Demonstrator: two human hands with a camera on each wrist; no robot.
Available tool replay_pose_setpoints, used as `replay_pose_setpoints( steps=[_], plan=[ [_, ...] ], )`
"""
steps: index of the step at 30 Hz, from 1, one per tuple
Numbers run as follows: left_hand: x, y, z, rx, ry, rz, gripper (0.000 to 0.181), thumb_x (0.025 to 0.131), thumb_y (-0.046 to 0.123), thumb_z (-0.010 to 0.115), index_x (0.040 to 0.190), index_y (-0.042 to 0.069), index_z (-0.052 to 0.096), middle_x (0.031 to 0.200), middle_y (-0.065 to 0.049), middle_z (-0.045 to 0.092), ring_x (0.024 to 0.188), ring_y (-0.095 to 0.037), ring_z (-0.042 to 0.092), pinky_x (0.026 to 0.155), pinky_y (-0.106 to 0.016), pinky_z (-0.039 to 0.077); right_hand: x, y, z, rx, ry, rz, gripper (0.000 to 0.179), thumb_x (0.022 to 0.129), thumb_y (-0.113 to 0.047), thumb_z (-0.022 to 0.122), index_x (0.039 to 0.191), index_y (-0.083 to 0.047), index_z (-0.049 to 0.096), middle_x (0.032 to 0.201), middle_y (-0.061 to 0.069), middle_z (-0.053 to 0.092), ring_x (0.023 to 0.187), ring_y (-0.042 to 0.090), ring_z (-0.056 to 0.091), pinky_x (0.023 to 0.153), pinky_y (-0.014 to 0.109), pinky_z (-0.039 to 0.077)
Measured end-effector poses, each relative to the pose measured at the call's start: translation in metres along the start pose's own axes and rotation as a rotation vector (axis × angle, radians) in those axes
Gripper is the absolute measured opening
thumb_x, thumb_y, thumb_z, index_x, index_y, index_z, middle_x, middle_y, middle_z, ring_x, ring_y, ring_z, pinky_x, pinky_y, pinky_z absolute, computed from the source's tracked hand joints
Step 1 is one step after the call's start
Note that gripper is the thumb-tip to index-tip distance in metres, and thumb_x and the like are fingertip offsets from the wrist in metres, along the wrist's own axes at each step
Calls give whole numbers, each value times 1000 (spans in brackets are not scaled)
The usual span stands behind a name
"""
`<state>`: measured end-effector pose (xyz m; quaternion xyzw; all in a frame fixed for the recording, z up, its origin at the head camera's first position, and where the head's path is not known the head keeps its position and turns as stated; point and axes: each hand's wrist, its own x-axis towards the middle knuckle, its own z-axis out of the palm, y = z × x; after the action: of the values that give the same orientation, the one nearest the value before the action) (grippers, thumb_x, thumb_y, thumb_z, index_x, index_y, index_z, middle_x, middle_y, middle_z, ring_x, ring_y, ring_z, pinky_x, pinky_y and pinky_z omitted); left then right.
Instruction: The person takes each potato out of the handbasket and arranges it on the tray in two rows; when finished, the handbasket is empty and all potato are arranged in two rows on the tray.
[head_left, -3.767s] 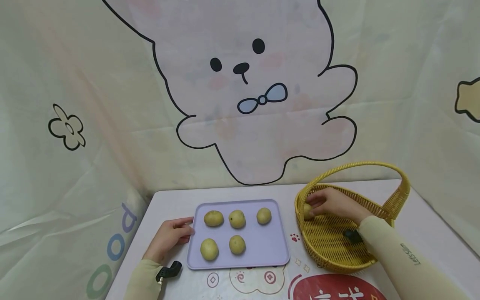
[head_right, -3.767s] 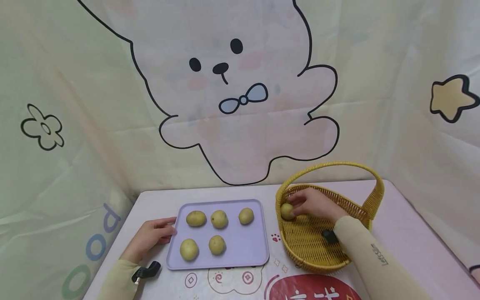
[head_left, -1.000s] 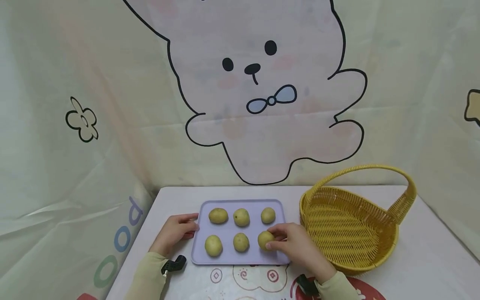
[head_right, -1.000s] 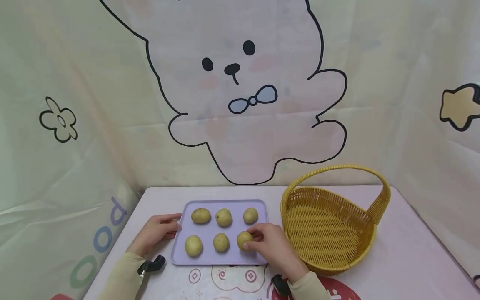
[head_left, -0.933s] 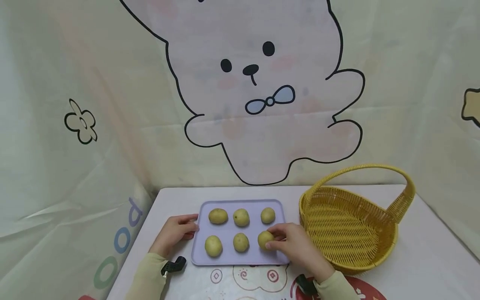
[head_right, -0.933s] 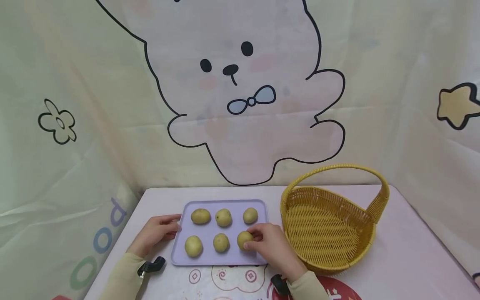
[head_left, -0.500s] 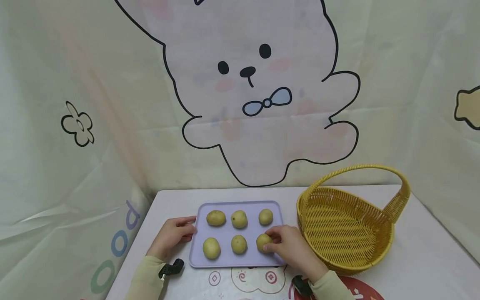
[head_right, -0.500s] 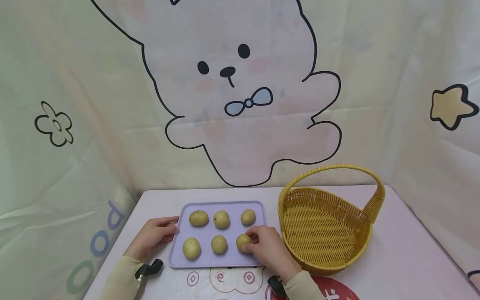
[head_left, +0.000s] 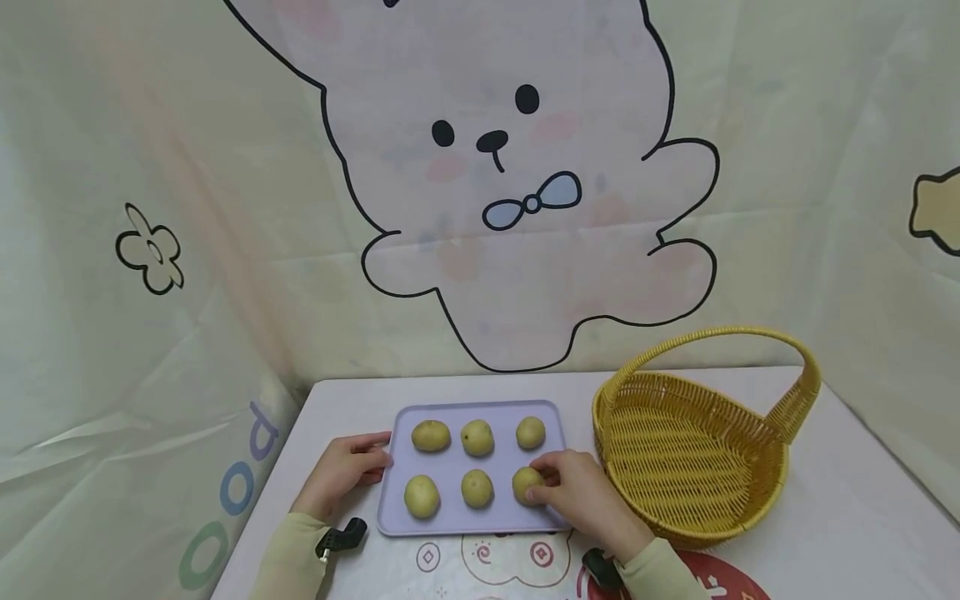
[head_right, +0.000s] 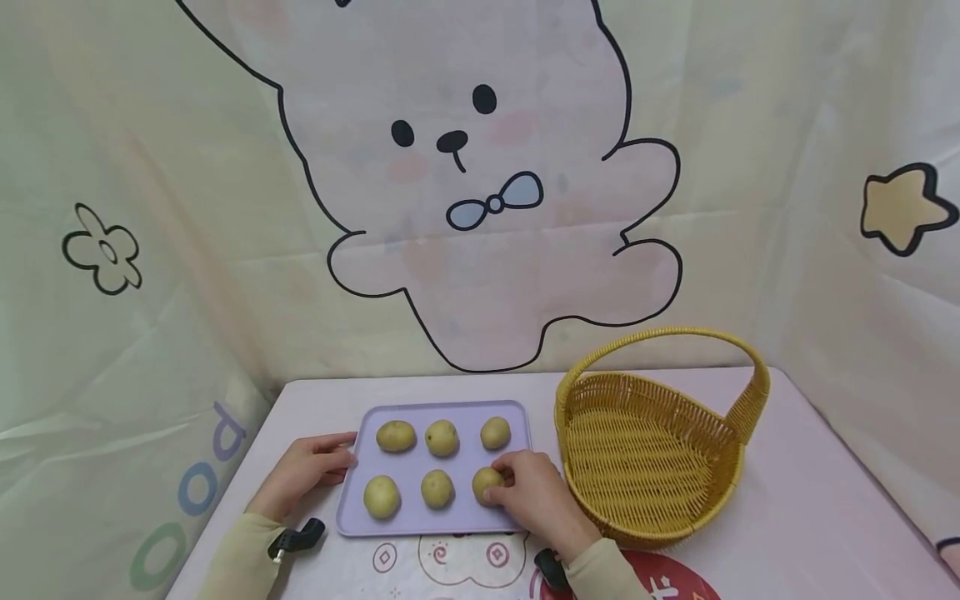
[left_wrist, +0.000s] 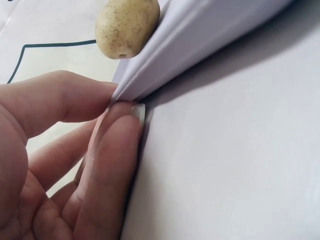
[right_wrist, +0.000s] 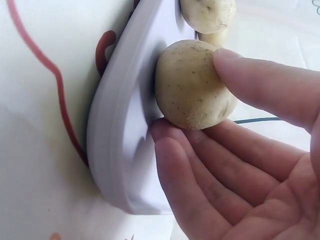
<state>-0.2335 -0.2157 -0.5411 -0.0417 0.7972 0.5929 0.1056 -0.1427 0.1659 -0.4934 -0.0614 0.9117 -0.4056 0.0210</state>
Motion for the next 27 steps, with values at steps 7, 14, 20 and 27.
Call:
replay_pose_setpoints(
  steps=[7,14,20,27],
  plan=[
    [3,-1,1,18,-1,7,51,89,9,81,140,5,73,99,-5,74,79,-15,71,72,-25,62,1,-2,0,-44,43,36,38,82,-16,92,116,-3,80,99,3,81,88,12,72,84,38,62],
    [1,-1,-2,10,-2,8,52,89,9,80,141,6,72,96,-2,73,83,-12,70,72,-24,62,1,-6,-3,-43,41,33,38,84,-16,91,118,-3,80,104,6,82,92,17,76,84,41,64],
    [-1,0,-1,10,-4,15,54,89,10,80,142,4,71,99,-4,74,82,-10,70,73,-24,62,2,-7,-3,-50,52,13,34,86,-14,89,117,-2,80,105,6,82,91,17,77,85,41,65],
    [-3,-1,0,16,-8,16,53,90,10,80,141,5,71,99,-4,75,83,-11,71,73,-24,62,6,-5,-1,-82,86,11,26,90,-13,86,113,-3,81,101,5,82,91,17,76,87,43,64]
  ],
)
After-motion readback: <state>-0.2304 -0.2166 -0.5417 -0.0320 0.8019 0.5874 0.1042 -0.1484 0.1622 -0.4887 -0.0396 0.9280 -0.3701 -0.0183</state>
